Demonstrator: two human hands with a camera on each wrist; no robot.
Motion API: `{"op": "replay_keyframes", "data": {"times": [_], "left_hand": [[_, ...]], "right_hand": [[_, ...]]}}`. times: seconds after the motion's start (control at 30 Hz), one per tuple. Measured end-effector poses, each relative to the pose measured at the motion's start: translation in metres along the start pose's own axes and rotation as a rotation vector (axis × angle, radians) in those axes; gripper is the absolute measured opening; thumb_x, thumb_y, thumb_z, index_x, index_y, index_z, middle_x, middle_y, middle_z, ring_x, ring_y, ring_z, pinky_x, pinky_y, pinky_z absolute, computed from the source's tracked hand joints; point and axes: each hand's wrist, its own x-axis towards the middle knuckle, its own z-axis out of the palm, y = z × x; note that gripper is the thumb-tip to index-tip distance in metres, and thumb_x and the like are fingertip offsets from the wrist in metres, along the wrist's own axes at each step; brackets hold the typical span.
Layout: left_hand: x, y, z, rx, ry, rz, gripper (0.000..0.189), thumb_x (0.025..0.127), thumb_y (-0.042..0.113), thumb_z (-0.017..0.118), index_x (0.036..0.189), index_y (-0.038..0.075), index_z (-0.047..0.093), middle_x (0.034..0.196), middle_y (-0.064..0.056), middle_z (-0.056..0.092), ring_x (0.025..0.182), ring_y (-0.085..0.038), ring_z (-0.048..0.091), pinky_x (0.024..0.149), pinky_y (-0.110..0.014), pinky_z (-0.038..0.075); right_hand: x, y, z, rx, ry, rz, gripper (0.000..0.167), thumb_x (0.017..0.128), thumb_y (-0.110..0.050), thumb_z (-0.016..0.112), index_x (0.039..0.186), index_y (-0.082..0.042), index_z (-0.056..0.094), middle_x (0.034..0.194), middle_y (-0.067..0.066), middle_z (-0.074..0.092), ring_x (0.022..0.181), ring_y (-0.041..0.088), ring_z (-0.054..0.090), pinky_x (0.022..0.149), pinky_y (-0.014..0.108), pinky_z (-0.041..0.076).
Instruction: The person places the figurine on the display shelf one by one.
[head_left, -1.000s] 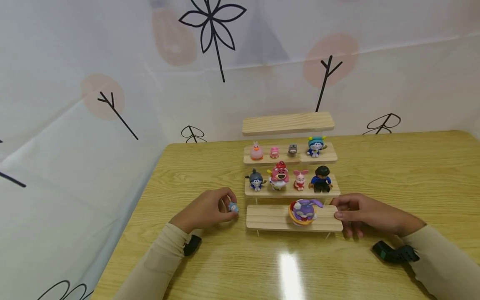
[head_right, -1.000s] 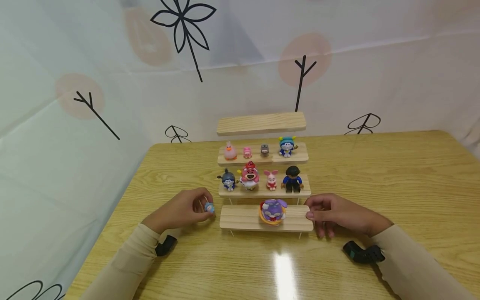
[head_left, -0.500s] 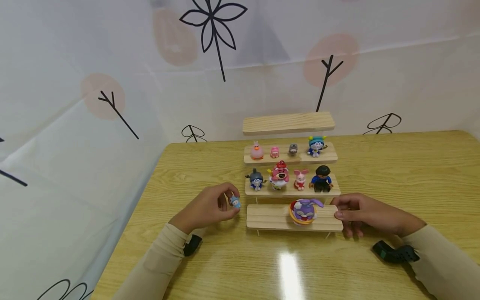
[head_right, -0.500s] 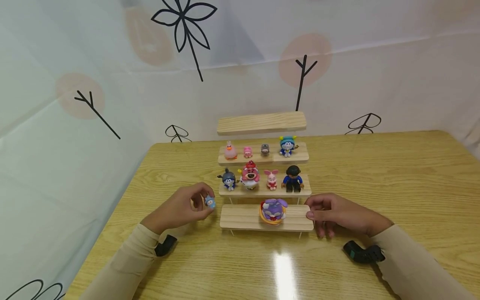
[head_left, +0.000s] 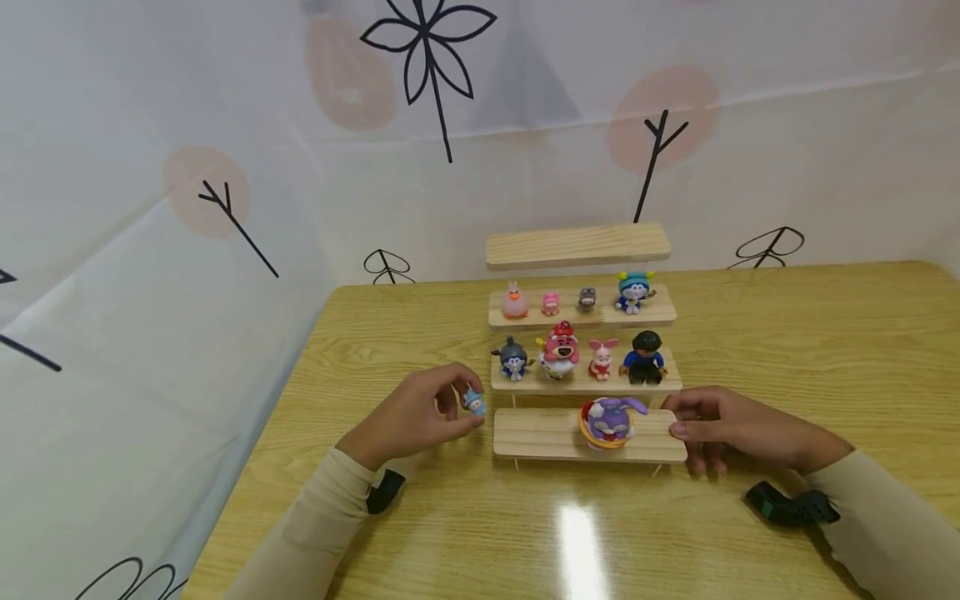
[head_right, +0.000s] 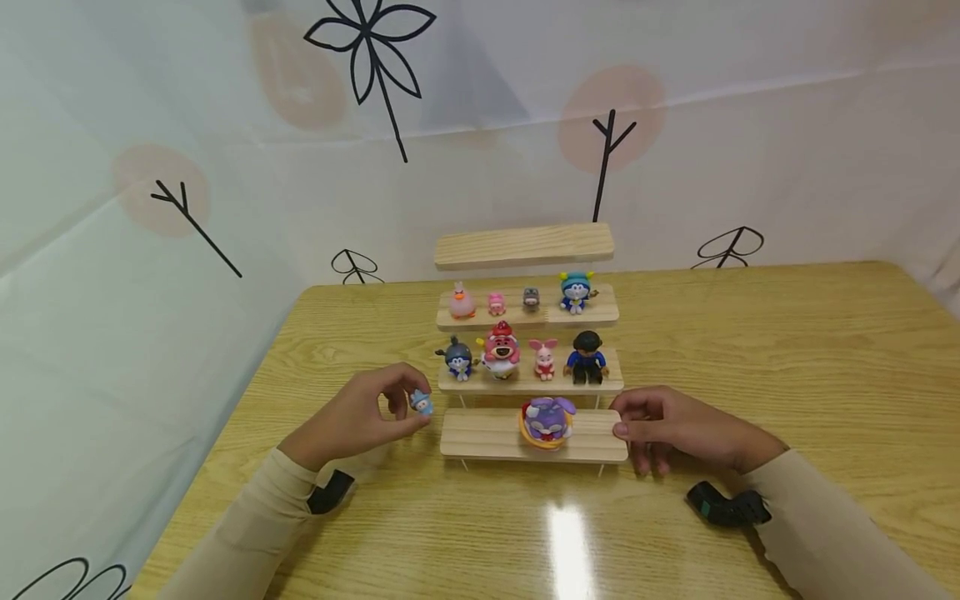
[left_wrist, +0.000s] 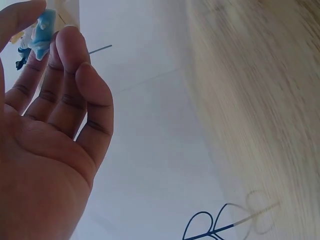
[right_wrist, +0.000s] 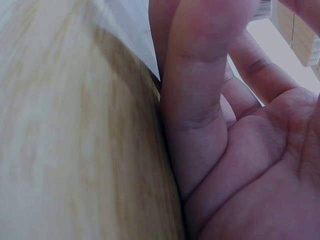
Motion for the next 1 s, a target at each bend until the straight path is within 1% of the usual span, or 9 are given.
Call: {"op": "replay_keyframes", "data": {"times": [0.13,0.33,0.47,0.67,0.8,1.0], "left_hand": [[0.000,0.003,0.000,-0.012,0.006,0.025,0.026,0.092,0.030,0.074,0.114,0.021,0.063,0.089,0.010,0.063,0.069,-0.004,0.057,0.059,-0.023,0.052],[0.000,0.006,0.002,-0.034,-0.005,0.028,0.026,0.092,0.028,0.075,0.113,0.024,0.062,0.089,0.010,0.063,0.070,-0.005,0.057,0.059,-0.023,0.051],[0.000,0.008,0.004,-0.044,-0.016,0.031,0.027,0.091,0.028,0.076,0.114,0.022,0.063,0.091,0.010,0.064,0.070,-0.005,0.057,0.060,-0.022,0.052],[0.001,0.014,0.006,-0.023,-0.024,0.046,0.029,0.090,0.029,0.076,0.113,0.015,0.065,0.087,0.010,0.063,0.070,-0.004,0.057,0.059,-0.022,0.052],[0.001,0.018,0.009,0.007,-0.029,0.038,0.027,0.091,0.031,0.076,0.112,0.018,0.065,0.084,0.012,0.062,0.070,-0.002,0.056,0.059,-0.021,0.051],[0.001,0.023,0.014,0.029,-0.029,0.048,0.027,0.091,0.031,0.076,0.113,0.020,0.065,0.089,0.013,0.064,0.072,-0.001,0.056,0.059,-0.020,0.051]], "right_hand": [[0.000,0.001,0.000,-0.002,-0.001,-0.001,0.022,0.108,-0.005,0.038,0.124,0.000,0.052,0.084,0.009,0.069,0.068,0.022,0.068,0.055,0.037,0.058],[0.000,0.001,0.000,-0.009,0.002,-0.007,0.022,0.108,-0.005,0.038,0.123,0.001,0.052,0.084,0.009,0.069,0.068,0.024,0.068,0.054,0.038,0.058],[0.000,0.001,0.000,-0.009,0.003,-0.004,0.022,0.108,-0.005,0.038,0.123,0.001,0.052,0.084,0.009,0.069,0.068,0.024,0.068,0.054,0.038,0.058],[0.000,0.002,0.000,-0.008,0.003,-0.013,0.022,0.108,-0.005,0.037,0.123,0.003,0.051,0.084,0.010,0.069,0.068,0.026,0.067,0.054,0.039,0.058],[0.000,0.002,0.000,0.002,-0.004,-0.016,0.022,0.108,-0.004,0.037,0.124,0.003,0.051,0.084,0.009,0.069,0.068,0.026,0.067,0.054,0.039,0.058],[0.000,0.003,-0.001,0.013,-0.016,-0.025,0.022,0.108,-0.004,0.036,0.123,0.002,0.051,0.084,0.008,0.069,0.068,0.025,0.068,0.054,0.038,0.058]]}}
